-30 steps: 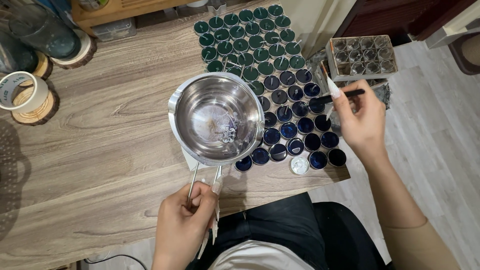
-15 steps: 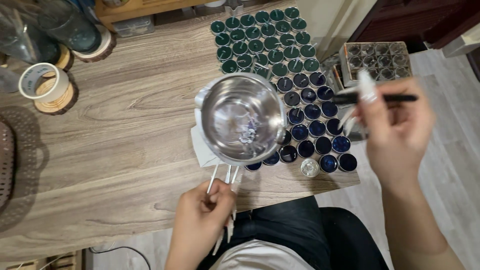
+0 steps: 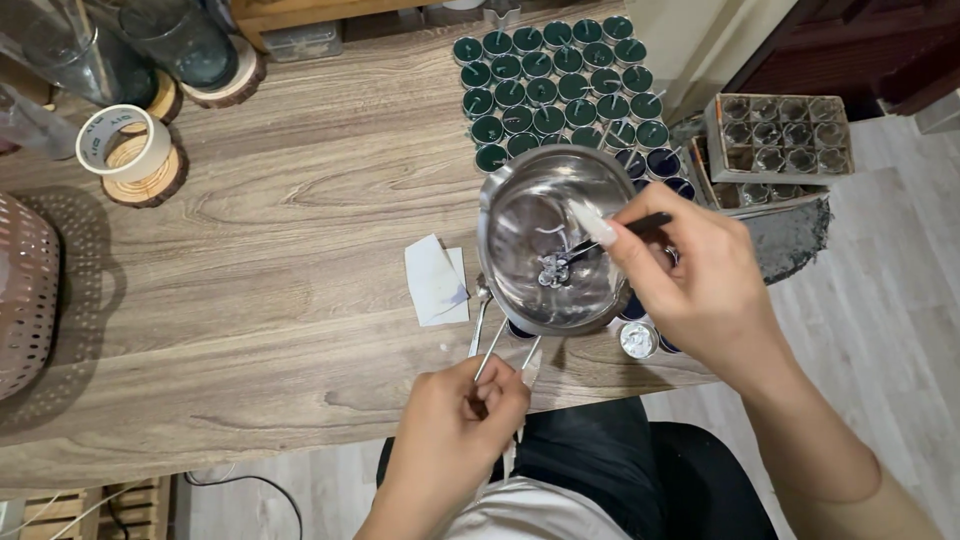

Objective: The person prepares candle wicks by using tweezers to dip a metal wick base into a small pot of liquid wax and then pressing it onto a small white square of material.

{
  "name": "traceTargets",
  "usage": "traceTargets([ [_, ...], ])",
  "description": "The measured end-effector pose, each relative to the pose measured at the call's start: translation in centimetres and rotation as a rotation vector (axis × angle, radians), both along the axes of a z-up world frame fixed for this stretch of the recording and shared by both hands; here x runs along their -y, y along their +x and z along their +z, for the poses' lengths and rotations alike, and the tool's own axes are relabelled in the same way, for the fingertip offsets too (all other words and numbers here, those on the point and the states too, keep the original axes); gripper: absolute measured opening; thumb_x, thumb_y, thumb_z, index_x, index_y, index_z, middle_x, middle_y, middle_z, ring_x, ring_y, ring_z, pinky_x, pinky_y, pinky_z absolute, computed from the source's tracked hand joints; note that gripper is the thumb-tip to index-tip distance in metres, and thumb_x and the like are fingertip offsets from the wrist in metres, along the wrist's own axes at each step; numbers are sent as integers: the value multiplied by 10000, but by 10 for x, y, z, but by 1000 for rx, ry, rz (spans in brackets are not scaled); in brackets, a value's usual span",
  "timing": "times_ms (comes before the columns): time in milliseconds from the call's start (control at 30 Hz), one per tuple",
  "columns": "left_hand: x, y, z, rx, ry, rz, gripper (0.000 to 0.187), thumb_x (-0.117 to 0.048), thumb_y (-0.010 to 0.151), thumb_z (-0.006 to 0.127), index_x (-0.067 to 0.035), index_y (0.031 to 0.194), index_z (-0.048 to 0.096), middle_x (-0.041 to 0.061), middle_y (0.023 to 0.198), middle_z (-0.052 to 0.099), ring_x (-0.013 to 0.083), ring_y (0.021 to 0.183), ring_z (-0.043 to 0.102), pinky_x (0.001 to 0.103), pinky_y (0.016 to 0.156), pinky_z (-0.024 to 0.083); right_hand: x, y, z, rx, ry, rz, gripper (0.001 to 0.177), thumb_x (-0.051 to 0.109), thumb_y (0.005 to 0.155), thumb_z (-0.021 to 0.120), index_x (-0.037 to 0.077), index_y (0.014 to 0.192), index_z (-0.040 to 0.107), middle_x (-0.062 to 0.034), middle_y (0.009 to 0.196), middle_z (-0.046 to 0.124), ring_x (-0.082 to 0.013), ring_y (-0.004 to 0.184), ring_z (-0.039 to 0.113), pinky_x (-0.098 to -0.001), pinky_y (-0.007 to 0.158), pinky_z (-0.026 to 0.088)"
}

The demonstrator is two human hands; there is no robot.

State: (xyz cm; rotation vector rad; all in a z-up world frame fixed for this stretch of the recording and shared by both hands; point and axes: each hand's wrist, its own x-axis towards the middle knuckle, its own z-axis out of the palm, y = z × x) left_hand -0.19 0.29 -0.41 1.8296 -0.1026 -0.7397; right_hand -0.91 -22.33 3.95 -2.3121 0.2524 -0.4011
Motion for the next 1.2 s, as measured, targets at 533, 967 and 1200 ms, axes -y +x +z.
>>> traceTargets([
  [533,0,6,-14,-49,-49,-52,163,-105,859,690,-11,726,695,-38,518,566,38,454,508,234,432,381,59,-26,-43,368,298,-89,156,91,1153,634,37,1018,576,-15,865,633,-63,733,593,-201,639,457],
  [967,-9,12,-25,-8,-7,85,171,-98,867,678,6,733,695,-6,504,589,65,441,512,237,421,376,140,-29,-144,385,339,-458,151,140,1121,659,66,1033,561,8,836,613,-52,737,565,-205,655,432],
  [1200,-11,11,-26,3,-59,95,223,-126,894,678,1,711,670,1,489,575,66,417,488,245,403,349,132,-26,-142,327,293,-476,195,150,1113,644,51,972,554,14,794,612,-30,699,530,-204,611,407],
])
